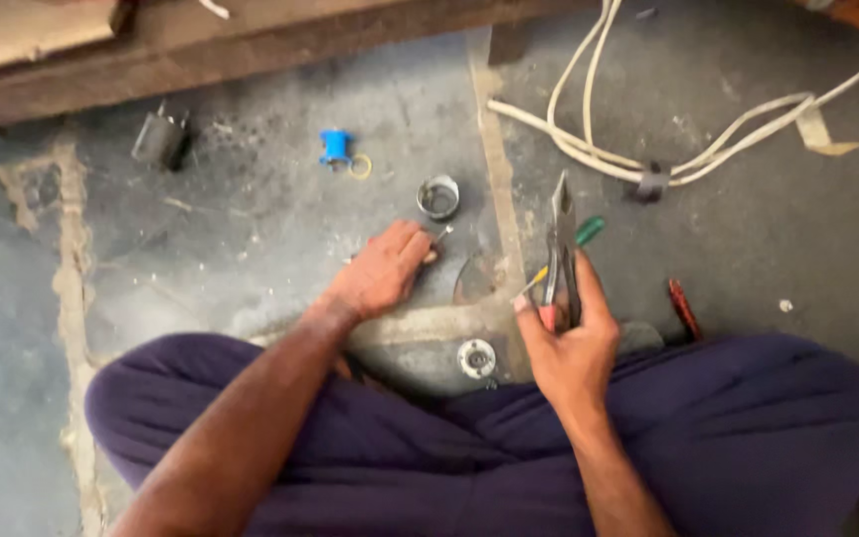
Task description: The person sits on the floor and uses a screwdriver and pliers to disassemble and adjust a small cylindrical electrical component. They remove parts, manipulate internal wires, and reassemble the component.
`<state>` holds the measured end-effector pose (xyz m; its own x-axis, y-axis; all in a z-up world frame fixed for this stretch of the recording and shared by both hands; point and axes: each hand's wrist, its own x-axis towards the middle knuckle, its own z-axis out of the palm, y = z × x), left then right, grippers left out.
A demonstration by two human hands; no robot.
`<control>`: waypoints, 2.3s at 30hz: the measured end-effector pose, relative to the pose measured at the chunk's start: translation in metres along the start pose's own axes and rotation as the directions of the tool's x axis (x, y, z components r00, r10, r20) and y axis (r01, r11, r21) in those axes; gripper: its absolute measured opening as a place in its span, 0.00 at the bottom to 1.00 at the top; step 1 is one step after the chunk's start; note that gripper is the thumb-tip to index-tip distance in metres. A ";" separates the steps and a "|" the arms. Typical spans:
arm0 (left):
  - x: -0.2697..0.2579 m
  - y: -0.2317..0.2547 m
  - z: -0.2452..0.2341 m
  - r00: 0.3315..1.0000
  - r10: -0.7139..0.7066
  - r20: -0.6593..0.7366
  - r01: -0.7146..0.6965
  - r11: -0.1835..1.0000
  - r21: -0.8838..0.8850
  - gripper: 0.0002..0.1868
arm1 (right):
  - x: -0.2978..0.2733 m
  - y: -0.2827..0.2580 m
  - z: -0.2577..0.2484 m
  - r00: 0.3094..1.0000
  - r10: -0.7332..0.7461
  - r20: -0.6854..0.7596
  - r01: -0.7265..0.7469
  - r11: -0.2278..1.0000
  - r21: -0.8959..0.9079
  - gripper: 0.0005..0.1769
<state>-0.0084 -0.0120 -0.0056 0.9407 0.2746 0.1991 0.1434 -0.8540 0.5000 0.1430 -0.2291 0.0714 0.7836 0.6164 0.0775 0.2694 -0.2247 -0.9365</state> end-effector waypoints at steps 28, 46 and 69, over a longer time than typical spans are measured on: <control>0.003 0.000 -0.010 0.991 0.125 0.042 -0.129 0.986 0.107 0.12 | 0.003 -0.015 0.026 0.945 -0.240 0.222 0.289 0.931 -0.222 0.39; 0.000 -0.002 -0.004 0.993 0.119 0.021 -0.120 0.986 0.112 0.10 | 0.000 -0.016 0.024 0.970 -0.169 0.174 0.203 0.959 -0.198 0.38; 0.009 -0.007 -0.019 0.995 -0.030 0.093 0.026 0.999 0.041 0.17 | 0.013 -0.016 0.012 0.991 -0.056 0.120 0.078 0.980 -0.184 0.42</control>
<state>-0.0070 0.0052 0.0090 0.9605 0.2577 0.1048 0.1805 -0.8641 0.4698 0.1422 -0.2091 0.0830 0.6942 0.7143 0.0883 0.4278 -0.3110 -0.8487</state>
